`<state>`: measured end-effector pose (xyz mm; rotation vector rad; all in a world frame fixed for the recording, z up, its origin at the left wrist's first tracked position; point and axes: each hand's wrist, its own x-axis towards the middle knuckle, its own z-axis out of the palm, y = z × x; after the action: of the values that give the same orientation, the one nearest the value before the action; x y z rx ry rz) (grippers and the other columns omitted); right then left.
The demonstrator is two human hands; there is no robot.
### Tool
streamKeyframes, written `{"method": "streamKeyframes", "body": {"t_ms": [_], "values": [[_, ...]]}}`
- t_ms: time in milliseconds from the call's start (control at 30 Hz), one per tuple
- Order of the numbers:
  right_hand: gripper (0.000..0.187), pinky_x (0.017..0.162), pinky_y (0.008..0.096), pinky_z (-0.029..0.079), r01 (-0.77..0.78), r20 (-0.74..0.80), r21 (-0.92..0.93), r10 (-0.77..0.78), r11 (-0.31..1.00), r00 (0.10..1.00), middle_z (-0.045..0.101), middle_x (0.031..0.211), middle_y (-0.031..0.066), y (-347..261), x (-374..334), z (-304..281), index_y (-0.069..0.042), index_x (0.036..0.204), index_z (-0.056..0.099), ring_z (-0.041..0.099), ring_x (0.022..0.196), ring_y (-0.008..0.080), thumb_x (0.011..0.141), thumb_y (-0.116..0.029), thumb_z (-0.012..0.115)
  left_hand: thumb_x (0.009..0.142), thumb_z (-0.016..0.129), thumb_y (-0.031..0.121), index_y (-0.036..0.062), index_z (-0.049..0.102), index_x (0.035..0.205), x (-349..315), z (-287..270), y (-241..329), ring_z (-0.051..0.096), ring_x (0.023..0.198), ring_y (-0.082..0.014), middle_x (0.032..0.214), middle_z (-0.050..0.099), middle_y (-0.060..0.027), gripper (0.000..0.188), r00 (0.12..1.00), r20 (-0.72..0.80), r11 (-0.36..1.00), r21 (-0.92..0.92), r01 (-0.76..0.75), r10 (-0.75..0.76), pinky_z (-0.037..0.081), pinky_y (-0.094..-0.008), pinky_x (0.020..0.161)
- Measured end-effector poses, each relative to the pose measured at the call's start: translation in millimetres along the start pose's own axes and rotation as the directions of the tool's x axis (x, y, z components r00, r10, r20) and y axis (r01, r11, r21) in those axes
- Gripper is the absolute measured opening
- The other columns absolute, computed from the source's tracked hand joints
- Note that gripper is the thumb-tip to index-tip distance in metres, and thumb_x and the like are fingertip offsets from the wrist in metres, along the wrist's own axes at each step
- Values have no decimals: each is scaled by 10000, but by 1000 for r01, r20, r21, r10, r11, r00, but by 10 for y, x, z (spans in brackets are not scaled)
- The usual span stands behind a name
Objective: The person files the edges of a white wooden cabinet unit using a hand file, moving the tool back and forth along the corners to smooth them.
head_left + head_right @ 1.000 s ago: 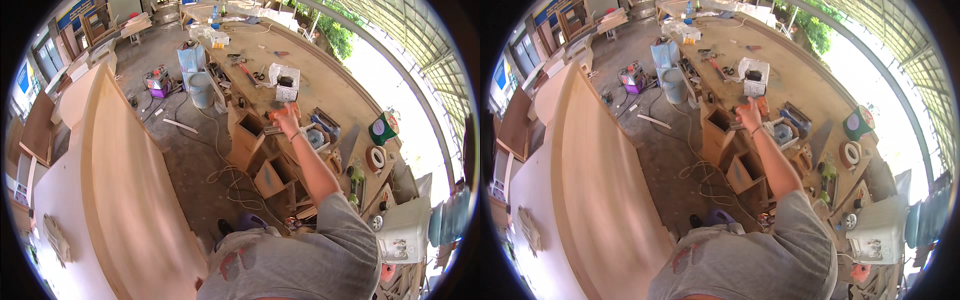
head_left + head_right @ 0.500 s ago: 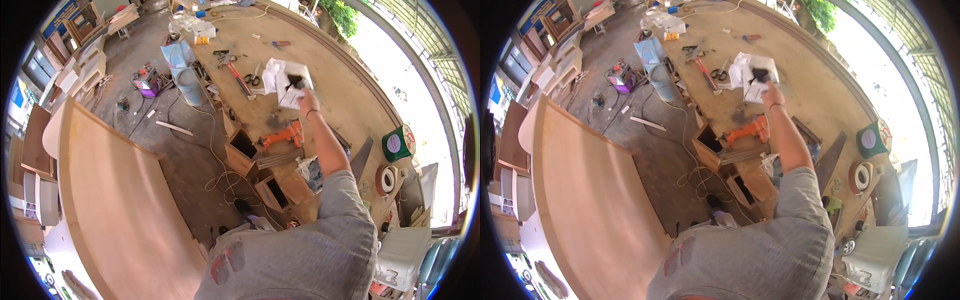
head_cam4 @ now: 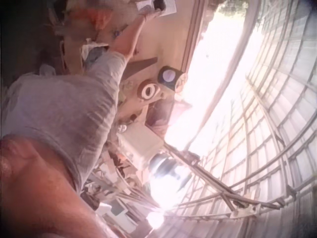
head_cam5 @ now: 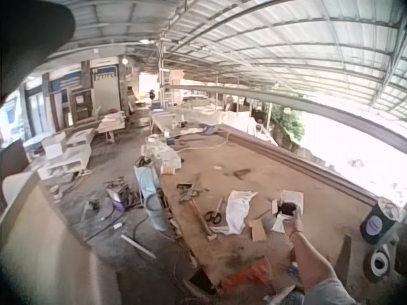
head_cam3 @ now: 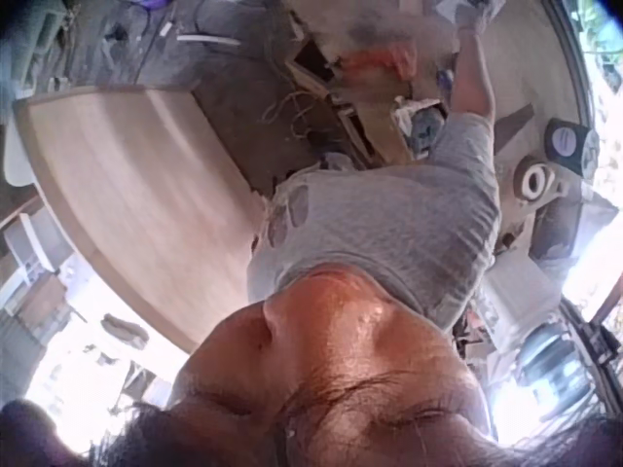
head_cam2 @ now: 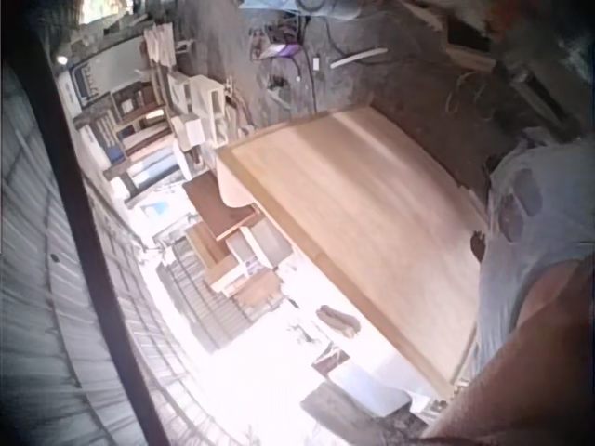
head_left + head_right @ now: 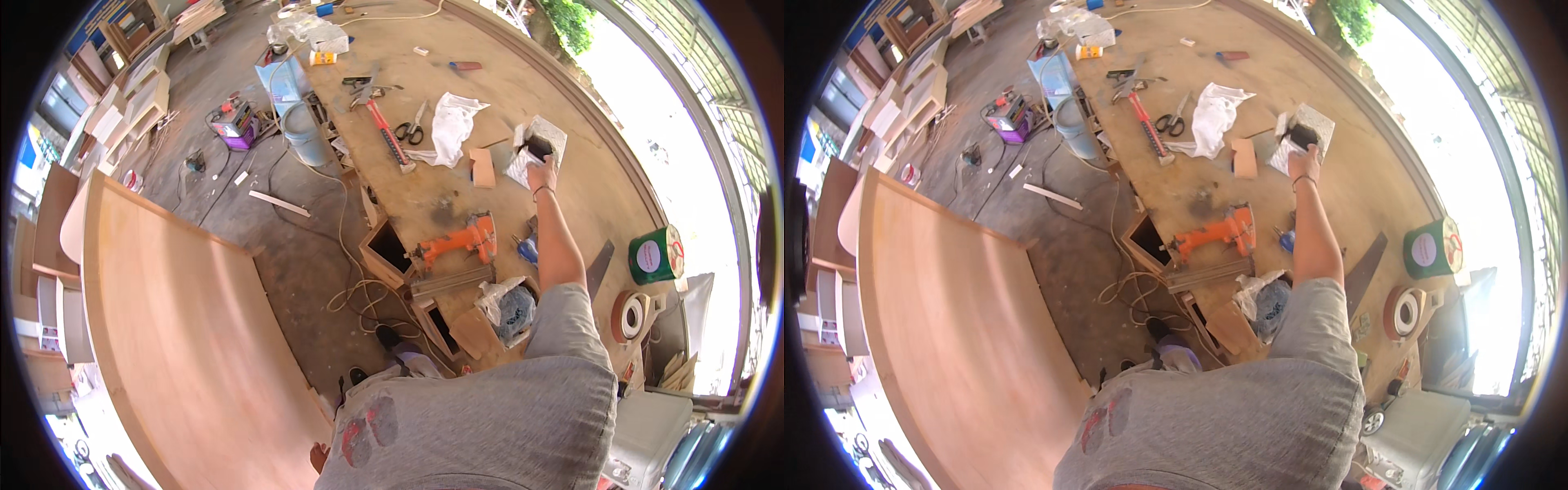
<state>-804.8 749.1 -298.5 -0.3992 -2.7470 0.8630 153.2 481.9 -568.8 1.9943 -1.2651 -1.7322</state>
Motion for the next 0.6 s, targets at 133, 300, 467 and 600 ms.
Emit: {"method": "streamKeyframes", "body": {"t_ms": [133, 300, 467, 600], "values": [[621, 940, 465, 453, 272, 165, -121, -251, 955, 954, 594, 1239, 183, -415, -500, 588, -85, 1317, 514, 573, 1123, 369, 822, -447, 610, 968, 457, 340, -1, 525, 1185, -305, 34, -128, 611, 951, -262, 1078, 614, -146, 410, 998, -14, 997, 35, 62, -62, 491, -421, 714], [600, 926, 430, 468, 672, 248, -72, -639, 737, 728, 587, 1244, 195, 36, 67, 1525, -38, 1245, 569, 580, 1112, 343, 888, -521, 573, 988, 386, 375, 23, 591, 1143, -739, 542, 224, 593, 995, -360, 1092, 635, -201, 436, 982, 184, 726, 671, -151, 35, 460, -447, 862], [550, 927, 427, 469, 759, 368, -158, -675, 632, 639, 588, 1239, 199, -598, -167, 2212, -21, 1236, 568, 582, 1103, 345, 898, -454, 584, 952, 403, 512, -2, 657, 1044, -1794, 948, 416, 566, 1083, -399, 1094, 639, -231, 581, 959, -265, 920, 392, 12, 100, 432, -446, 937], [510, 928, 425, 469, 776, 249, -196, -735, 600, 631, 588, 1235, 202, -1051, -399, 2097, -8, 1229, 568, 584, 1096, 347, 906, -402, 592, 926, 491, 493, -4, 669, 1010, -2246, 1096, 625, 616, 995, -371, 1036, 661, -212, 535, 899, -437, 996, 71, 56, -19, 466, -429, 873]]}}
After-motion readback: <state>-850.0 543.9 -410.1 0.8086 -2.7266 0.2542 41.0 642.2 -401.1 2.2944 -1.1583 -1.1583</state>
